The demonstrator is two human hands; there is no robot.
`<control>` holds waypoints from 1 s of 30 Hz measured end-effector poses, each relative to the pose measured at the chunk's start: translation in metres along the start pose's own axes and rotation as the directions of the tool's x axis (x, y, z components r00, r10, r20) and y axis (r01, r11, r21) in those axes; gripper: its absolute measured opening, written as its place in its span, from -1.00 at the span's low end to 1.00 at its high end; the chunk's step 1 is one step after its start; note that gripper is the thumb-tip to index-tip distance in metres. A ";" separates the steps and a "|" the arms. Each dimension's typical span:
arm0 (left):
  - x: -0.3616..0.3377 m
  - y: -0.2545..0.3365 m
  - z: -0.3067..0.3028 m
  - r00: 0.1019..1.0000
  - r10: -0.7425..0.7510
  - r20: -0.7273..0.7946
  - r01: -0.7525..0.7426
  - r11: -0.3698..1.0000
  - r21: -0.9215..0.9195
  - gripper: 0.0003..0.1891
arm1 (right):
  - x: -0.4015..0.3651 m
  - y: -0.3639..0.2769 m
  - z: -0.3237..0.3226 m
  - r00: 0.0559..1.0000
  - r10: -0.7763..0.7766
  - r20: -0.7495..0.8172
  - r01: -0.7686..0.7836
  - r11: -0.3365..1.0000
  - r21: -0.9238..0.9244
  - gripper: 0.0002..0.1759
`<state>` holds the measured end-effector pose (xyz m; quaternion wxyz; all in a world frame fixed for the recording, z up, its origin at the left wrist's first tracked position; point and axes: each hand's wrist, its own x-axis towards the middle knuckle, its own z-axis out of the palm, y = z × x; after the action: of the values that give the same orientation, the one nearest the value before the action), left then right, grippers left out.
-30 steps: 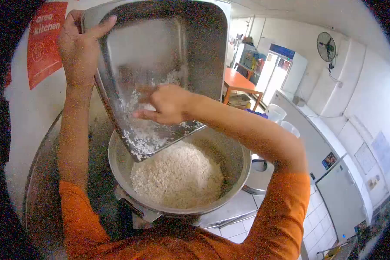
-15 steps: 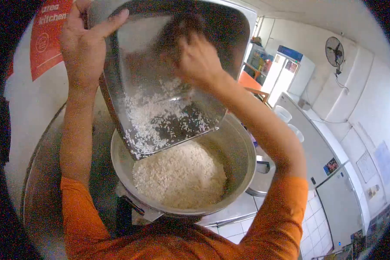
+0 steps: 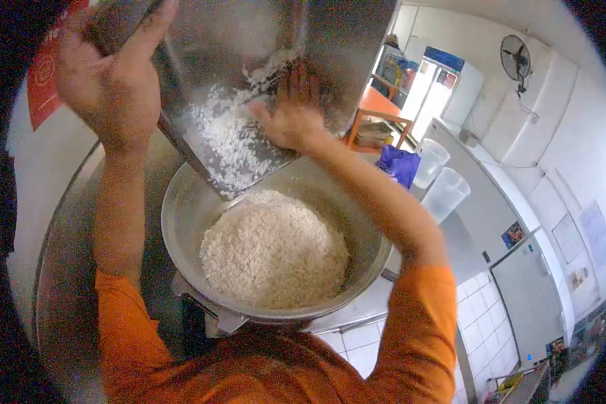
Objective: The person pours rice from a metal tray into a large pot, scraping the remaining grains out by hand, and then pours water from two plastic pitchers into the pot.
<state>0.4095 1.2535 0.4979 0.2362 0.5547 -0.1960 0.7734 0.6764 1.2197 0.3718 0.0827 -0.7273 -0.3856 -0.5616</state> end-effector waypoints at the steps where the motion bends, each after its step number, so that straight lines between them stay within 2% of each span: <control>1: -0.002 -0.011 0.006 1.000 0.008 0.006 -0.008 1.000 -0.006 -0.73 | 0.009 -0.014 -0.011 1.000 0.009 -0.007 -0.009 1.000 -0.002 -0.04; 2: -0.007 -0.032 0.015 0.964 0.263 -0.034 -0.264 0.964 -0.023 -0.72 | 0.018 -0.026 -0.023 0.944 0.149 0.294 -0.266 0.872 0.411 -0.02; 3: -0.008 -0.047 0.017 0.863 0.499 -0.075 -0.502 0.864 -0.029 -0.70 | 0.026 -0.035 -0.040 0.798 0.116 0.592 -0.554 0.529 0.643 0.00; 4: -0.005 -0.054 0.005 0.889 0.456 0.034 -0.449 0.885 -0.126 -0.69 | 0.026 -0.040 -0.054 0.800 0.122 0.588 -0.556 0.520 0.648 0.00; 5: -0.005 -0.046 0.008 0.887 0.459 0.045 -0.450 0.883 -0.132 -0.69 | 0.022 -0.046 -0.067 0.798 -0.121 0.591 -0.477 0.474 0.740 0.01; 6: -0.006 -0.030 0.012 0.957 0.290 -0.033 -0.291 0.953 -0.080 -0.70 | 0.023 -0.051 -0.077 0.757 -0.359 0.547 -0.405 0.399 0.822 0.01; 7: -0.007 -0.018 0.010 0.986 0.112 -0.121 -0.118 0.992 -0.038 -0.71 | 0.031 -0.050 -0.085 0.759 -0.358 0.545 -0.408 0.391 0.825 0.01; 8: -0.006 -0.021 -0.014 0.973 0.198 0.118 -0.195 0.980 -0.039 -0.73 | 0.041 -0.045 -0.093 0.725 -0.257 0.639 -0.449 0.527 0.722 0.01; 9: -0.004 -0.033 -0.023 0.973 0.192 0.131 -0.188 0.981 -0.037 -0.73 | 0.047 -0.040 -0.099 0.684 -0.141 0.716 -0.489 0.640 0.593 0.00; 10: -0.002 -0.048 -0.026 0.978 0.208 -0.023 -0.209 0.978 -0.009 -0.73 | 0.050 -0.035 -0.103 0.751 -0.009 0.660 -0.476 0.686 0.550 0.01; 11: -0.001 -0.057 -0.029 0.958 0.227 -0.176 -0.226 0.974 0.021 -0.71 | 0.043 -0.038 -0.077 0.747 -0.001 0.665 -0.491 0.673 0.553 0.01; 12: -0.002 -0.057 -0.032 0.954 0.223 -0.199 -0.229 0.973 -0.006 -0.68 | 0.031 -0.043 -0.035 0.864 0.140 0.484 -0.383 0.807 0.451 0.01; 13: -0.002 -0.056 -0.035 0.956 0.228 -0.186 -0.234 0.972 -0.014 -0.68 | 0.033 -0.054 -0.041 0.940 0.230 0.251 -0.301 0.907 0.294 0.02; 14: -0.002 -0.054 -0.036 0.965 0.208 -0.158 -0.220 0.973 -0.063 -0.68 | 0.034 -0.057 -0.051 0.822 0.100 0.561 -0.410 0.788 0.459 0.03; 15: -0.001 -0.053 -0.035 0.972 0.194 -0.136 -0.210 0.971 -0.114 -0.69 | 0.029 -0.070 -0.050 0.828 0.115 0.549 -0.415 0.784 0.462 0.03; 16: -0.004 -0.042 -0.024 0.977 0.177 -0.116 -0.199 0.958 -0.209 -0.68 | 0.029 -0.089 -0.043 0.872 0.026 0.488 -0.350 0.730 0.587 0.00; 17: -0.003 -0.047 -0.025 0.976 0.186 -0.111 -0.207 0.953 -0.219 -0.68 | 0.029 -0.098 -0.040 0.907 -0.058 0.418 -0.280 0.658 0.699 -0.04; 18: -0.002 -0.056 -0.031 0.970 0.212 -0.118 -0.225 0.968 -0.115 -0.68 | 0.033 -0.094 -0.051 0.909 -0.048 0.414 -0.284 0.655 0.700 -0.04; 19: 0.003 -0.056 -0.033 0.962 0.241 -0.126 -0.244 0.970 -0.004 -0.68 | 0.041 -0.086 -0.071 0.828 -0.144 0.543 -0.436 0.445 0.783 -0.13; 20: 0.001 -0.053 -0.028 0.960 0.175 -0.220 -0.212 0.964 -0.158 -0.72 | 0.046 -0.080 -0.082 0.731 -0.277 0.624 -0.584 0.218 0.782 -0.22; 21: 0.001 -0.057 -0.033 0.960 0.181 -0.216 -0.216 0.964 -0.152 -0.72 | 0.048 -0.075 -0.075 0.733 -0.281 0.619 -0.581 0.212 0.786 -0.22; 23: 0.000 -0.064 -0.045 0.963 0.081 -0.258 -0.098 0.994 -0.055 -0.79 | 0.057 -0.064 -0.052 0.930 -0.188 0.315 -0.186 0.499 0.847 -0.42; 24: 0.000 -0.064 -0.046 0.964 0.078 -0.255 -0.094 0.994 -0.049 -0.79 | 0.056 -0.068 -0.053 0.926 -0.209 0.315 -0.160 0.540 0.827 -0.51; 25: 0.001 -0.063 -0.045 0.973 0.179 -0.148 -0.192 0.978 -0.079 -0.74 | 0.049 -0.074 -0.047 0.924 -0.212 0.319 -0.162 0.538 0.827 -0.51; 26: 0.001 -0.063 -0.044 0.959 0.278 -0.045 -0.282 0.952 -0.117 -0.69 | 0.038 -0.081 -0.036 0.965 -0.201 0.167 -0.033 0.541 0.840 -0.53; 27: -0.003 -0.067 -0.038 0.961 0.273 -0.050 -0.277 0.955 -0.109 -0.69 | 0.030 -0.086 -0.030 0.981 -0.195 0.010 0.100 0.543 0.834 -0.54; 28: -0.011 -0.074 -0.030 0.959 0.261 -0.109 -0.280 0.931 -0.233 -0.63 | 0.027 -0.076 -0.047 0.920 -0.350 0.175 -0.027 0.389 0.921 -0.57; 29: -0.017 -0.084 -0.027 0.956 0.242 -0.166 -0.286 0.893 -0.348 -0.56 | 0.010 -0.076 -0.054 0.871 -0.393 0.295 -0.155 0.349 0.924 -0.56; 30: -0.018 -0.102 -0.040 0.947 0.313 -0.067 -0.316 0.885 -0.342 -0.49 | -0.012 -0.079 -0.062 0.802 -0.442 0.402 -0.281 0.315 0.906 -0.53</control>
<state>0.4436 1.3563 0.4728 0.2032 0.4611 -0.4157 0.7572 0.5768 1.2343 0.3585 0.3360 -0.6503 -0.6809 0.0252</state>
